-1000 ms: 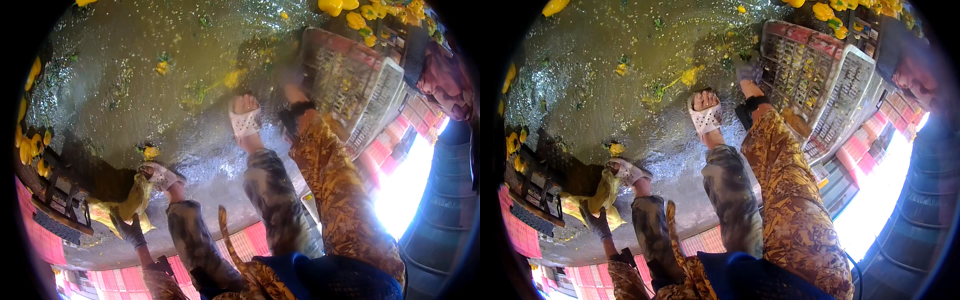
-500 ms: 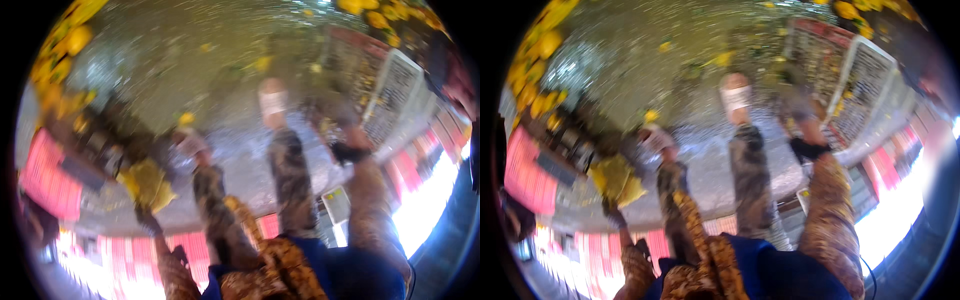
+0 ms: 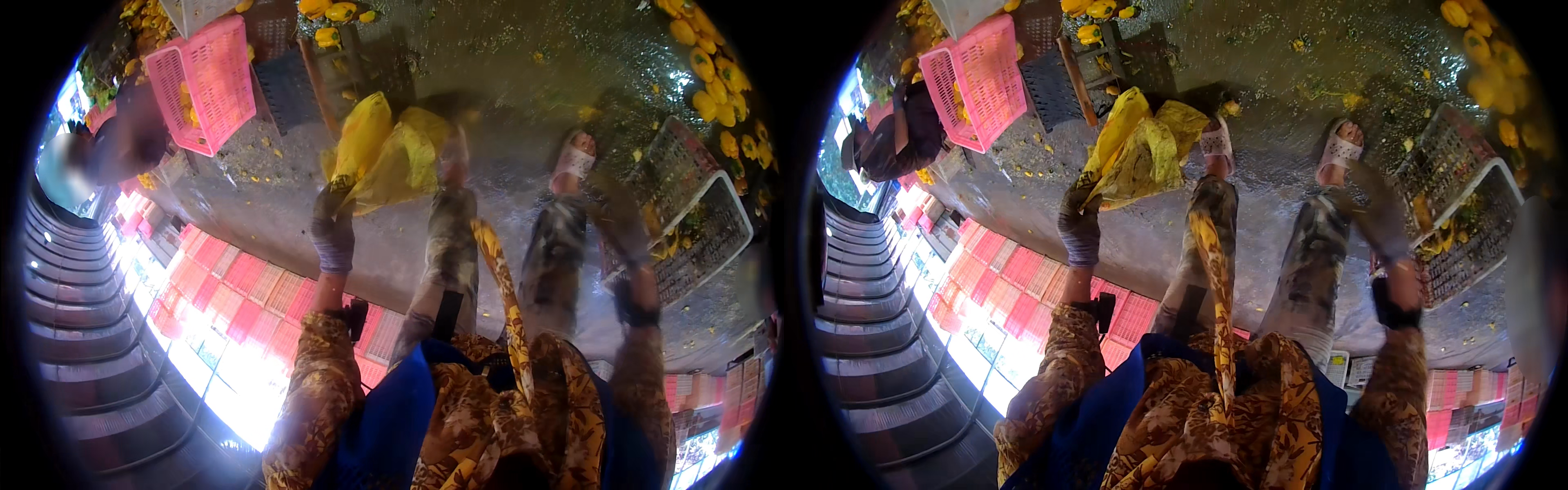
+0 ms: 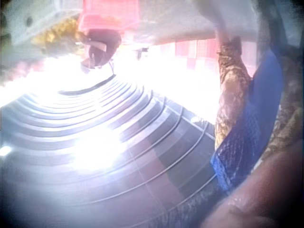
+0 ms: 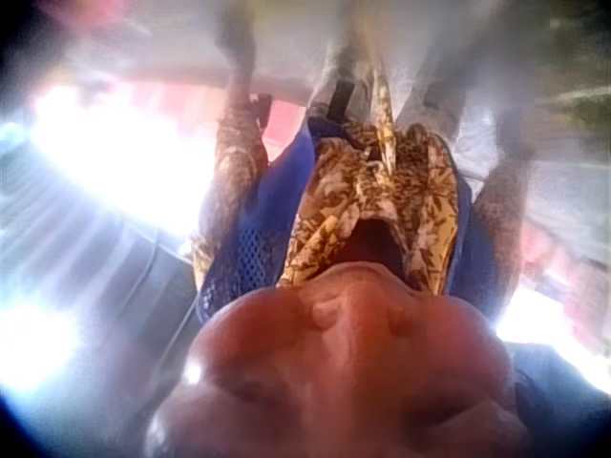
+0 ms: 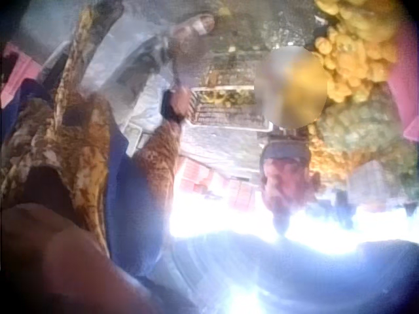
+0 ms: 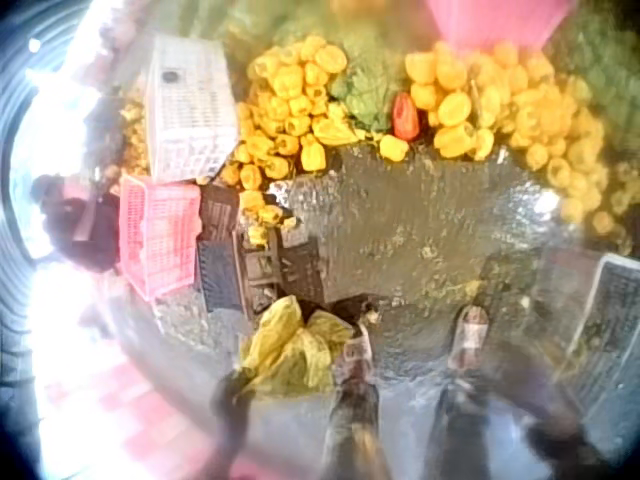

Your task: The person sits on the floor and uses a knife to cut yellow bell peppers, placing the pieces into a white plastic container. They then move the container and gather pepper scraps from the floor into a yellow sack before resuming cutting peppers into a pink basket.

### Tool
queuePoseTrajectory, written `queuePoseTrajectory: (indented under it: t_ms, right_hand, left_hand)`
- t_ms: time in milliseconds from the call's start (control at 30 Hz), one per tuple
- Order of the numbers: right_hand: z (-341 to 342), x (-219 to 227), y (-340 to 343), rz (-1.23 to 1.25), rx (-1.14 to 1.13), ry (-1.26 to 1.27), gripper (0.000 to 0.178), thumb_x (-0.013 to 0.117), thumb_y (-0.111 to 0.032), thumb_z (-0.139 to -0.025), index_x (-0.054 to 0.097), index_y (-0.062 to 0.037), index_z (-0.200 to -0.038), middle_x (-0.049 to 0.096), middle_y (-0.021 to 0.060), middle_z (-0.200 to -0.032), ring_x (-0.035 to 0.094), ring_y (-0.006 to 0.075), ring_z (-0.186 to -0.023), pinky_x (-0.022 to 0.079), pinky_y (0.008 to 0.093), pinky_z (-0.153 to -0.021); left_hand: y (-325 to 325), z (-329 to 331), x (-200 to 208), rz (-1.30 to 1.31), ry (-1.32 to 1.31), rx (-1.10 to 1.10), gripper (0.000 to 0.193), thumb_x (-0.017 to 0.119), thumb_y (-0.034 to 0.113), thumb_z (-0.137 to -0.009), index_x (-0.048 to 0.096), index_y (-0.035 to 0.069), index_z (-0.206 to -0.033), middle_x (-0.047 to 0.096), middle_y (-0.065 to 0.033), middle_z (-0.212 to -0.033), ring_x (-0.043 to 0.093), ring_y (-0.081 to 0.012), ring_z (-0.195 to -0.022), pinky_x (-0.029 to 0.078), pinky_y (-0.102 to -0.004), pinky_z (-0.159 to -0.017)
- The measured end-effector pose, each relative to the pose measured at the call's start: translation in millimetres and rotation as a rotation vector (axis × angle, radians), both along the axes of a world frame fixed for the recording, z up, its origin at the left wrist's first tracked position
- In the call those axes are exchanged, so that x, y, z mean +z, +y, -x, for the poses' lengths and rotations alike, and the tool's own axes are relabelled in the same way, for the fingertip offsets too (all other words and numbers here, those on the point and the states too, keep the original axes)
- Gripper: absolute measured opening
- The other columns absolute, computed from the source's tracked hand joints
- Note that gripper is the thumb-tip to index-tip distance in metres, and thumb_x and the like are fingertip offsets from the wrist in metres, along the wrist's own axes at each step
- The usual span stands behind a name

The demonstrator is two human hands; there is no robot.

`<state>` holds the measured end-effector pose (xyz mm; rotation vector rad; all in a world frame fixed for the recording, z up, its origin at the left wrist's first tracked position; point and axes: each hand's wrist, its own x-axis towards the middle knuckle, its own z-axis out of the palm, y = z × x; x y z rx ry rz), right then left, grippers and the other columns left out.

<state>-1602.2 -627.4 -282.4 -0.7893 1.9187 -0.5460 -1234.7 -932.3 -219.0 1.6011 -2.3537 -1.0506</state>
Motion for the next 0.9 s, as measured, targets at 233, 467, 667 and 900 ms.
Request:
queuePoseTrajectory:
  t_ms: [233,467,667,900]
  right_hand:
    - [-82,32,-164,0.126,-0.096,-0.498,0.082,0.067,-0.047,-0.076,0.034,-0.0018,-0.137,0.040,0.0218,-0.137,0.040,0.0319,-0.126,0.034,0.0398,-0.103]
    - [-95,121,-159,0.942,-0.281,-0.307,0.035,0.065,-0.015,-0.071,0.059,0.0035,-0.100,0.061,0.0176,-0.091,0.059,0.0311,-0.084,0.048,0.0375,-0.071]
    - [-53,239,-143,0.880,0.199,-0.197,0.028,0.062,-0.009,-0.066,0.059,0.0004,-0.092,0.055,0.0152,-0.076,0.054,0.0349,-0.068,0.045,0.0403,-0.061]
    - [-56,328,-99,0.723,-0.309,-0.009,0.036,0.064,-0.017,-0.082,0.057,0.0010,-0.113,0.063,0.0109,-0.100,0.060,0.0218,-0.089,0.049,0.0367,-0.078]
  left_hand:
    - [7,72,55,0.174,0.008,-0.242,0.021,0.068,-0.005,-0.074,0.060,0.003,-0.092,0.061,-0.0131,-0.109,0.058,-0.0239,-0.101,0.047,-0.0332,-0.087]
    - [24,68,93,-0.316,0.471,0.146,0.022,0.067,-0.002,-0.077,0.059,0.004,-0.096,0.060,-0.0143,-0.109,0.057,-0.0292,-0.105,0.046,-0.0360,-0.090]
    - [26,97,127,-0.053,0.376,-0.547,0.049,0.073,0.025,-0.075,0.055,0.007,-0.117,0.061,-0.0105,-0.110,0.058,-0.0276,-0.105,0.046,-0.0360,-0.091]
    - [-1,95,130,-0.174,-0.134,-0.723,0.088,0.079,0.026,-0.065,0.033,0.017,-0.140,0.045,-0.0117,-0.134,0.043,-0.0283,-0.123,0.036,-0.0396,-0.102]
